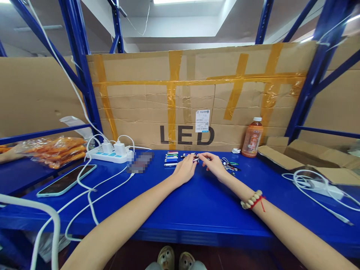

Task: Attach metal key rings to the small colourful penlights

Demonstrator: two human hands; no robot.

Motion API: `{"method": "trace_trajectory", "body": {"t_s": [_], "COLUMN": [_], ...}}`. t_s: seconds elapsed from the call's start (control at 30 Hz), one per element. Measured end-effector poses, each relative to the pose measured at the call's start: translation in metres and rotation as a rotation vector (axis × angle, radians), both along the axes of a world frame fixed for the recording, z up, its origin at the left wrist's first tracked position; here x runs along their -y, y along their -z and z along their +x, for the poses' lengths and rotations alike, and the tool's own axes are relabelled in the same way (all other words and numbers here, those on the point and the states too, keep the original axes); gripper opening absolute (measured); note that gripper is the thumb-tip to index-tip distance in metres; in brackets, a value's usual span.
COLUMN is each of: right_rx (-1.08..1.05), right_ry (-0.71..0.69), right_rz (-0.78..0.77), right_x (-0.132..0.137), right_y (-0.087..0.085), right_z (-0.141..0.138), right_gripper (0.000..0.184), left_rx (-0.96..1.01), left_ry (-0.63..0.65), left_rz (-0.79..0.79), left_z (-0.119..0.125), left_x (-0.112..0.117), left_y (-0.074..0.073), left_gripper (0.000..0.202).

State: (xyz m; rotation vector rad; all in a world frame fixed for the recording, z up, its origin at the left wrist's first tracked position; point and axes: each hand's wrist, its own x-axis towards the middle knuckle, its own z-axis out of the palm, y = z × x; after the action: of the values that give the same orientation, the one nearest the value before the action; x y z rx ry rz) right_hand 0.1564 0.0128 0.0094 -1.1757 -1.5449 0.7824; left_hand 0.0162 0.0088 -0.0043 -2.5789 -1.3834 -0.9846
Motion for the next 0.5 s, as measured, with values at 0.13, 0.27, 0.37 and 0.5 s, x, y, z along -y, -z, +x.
{"method": "trace_trajectory", "body": {"t_s": [0.13, 0.27, 0.37, 0.5], "right_rx": [-0.020, -0.013, 0.000, 0.032], "right_ry": [0.015, 0.020, 0.015, 0.013], "right_rz": [-0.014, -0.055, -0.085, -0.101], "right_x": [0.0002, 0.0008, 0.0012, 0.0014], "right_y": [-0.0009, -0.0005, 0.0009, 0.0014], "right_z": [0.0013, 0.0007, 0.0001, -0.0016], "right_gripper": [0.048, 0.058, 0.063, 0.064], "left_rx": [-0.020, -0.032, -0.027, -0.039], "left_ry": [-0.007, -0.037, -0.037, -0.046], "left_rz": [0.022, -0.007, -0.016, -0.046], "left_z": [-0.0003, 0.0000, -0.0003, -0.0016], "left_x": [0.0017, 0.0037, 0.0053, 0.0070], "left_y": [0.0002, 0.0000, -0.0005, -0.0017], "left_gripper": [0.023, 0.022, 0.021, 0.025]}}
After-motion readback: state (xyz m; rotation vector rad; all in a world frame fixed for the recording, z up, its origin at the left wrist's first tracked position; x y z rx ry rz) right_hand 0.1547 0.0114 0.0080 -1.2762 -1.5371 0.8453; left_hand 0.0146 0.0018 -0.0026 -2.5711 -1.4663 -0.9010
